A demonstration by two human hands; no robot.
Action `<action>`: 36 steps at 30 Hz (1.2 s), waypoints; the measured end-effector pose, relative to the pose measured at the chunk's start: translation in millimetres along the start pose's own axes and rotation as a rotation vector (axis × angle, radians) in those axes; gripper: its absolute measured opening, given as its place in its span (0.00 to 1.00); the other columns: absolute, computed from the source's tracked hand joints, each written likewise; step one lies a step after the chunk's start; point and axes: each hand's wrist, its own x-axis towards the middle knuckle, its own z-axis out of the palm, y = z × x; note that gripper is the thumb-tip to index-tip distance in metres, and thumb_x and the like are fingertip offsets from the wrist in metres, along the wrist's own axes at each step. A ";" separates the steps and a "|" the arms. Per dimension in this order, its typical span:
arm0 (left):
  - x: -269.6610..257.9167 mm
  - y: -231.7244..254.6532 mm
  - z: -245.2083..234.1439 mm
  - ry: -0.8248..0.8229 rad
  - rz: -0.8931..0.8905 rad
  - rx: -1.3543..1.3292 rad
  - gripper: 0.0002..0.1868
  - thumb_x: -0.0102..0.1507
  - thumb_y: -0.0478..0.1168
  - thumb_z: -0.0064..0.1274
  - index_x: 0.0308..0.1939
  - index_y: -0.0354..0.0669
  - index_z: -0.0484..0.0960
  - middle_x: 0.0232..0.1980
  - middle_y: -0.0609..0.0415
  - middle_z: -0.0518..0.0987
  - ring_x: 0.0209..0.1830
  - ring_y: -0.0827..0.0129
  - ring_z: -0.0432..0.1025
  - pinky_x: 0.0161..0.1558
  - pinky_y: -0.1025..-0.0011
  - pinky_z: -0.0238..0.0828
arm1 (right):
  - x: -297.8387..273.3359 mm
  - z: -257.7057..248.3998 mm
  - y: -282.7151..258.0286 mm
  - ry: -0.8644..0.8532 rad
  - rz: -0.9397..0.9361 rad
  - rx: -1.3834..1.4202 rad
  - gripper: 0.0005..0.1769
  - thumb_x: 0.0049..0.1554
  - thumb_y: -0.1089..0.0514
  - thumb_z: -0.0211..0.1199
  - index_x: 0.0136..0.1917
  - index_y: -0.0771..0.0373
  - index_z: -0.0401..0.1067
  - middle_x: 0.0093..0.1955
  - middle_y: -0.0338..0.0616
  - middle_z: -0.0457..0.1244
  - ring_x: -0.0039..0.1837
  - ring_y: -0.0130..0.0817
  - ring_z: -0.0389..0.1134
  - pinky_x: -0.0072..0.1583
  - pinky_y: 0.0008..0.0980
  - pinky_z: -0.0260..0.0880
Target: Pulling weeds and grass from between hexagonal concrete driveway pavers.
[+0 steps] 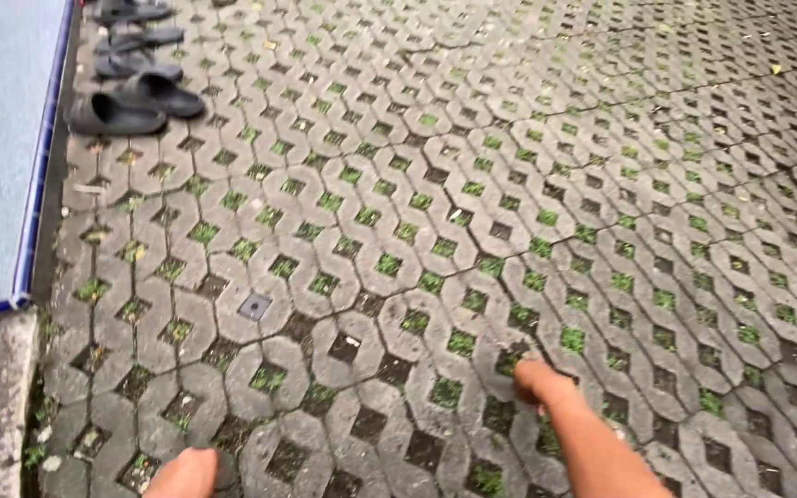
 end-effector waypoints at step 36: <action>23.6 304.2 83.8 0.657 0.675 0.214 0.34 0.59 0.50 0.41 0.71 0.75 0.69 0.80 0.59 0.63 0.74 0.54 0.62 0.58 0.44 0.69 | -203.3 173.5 -7.9 0.843 0.930 0.622 0.12 0.56 0.48 0.65 0.48 0.54 0.81 0.51 0.43 0.69 0.56 0.44 0.70 0.61 0.41 0.71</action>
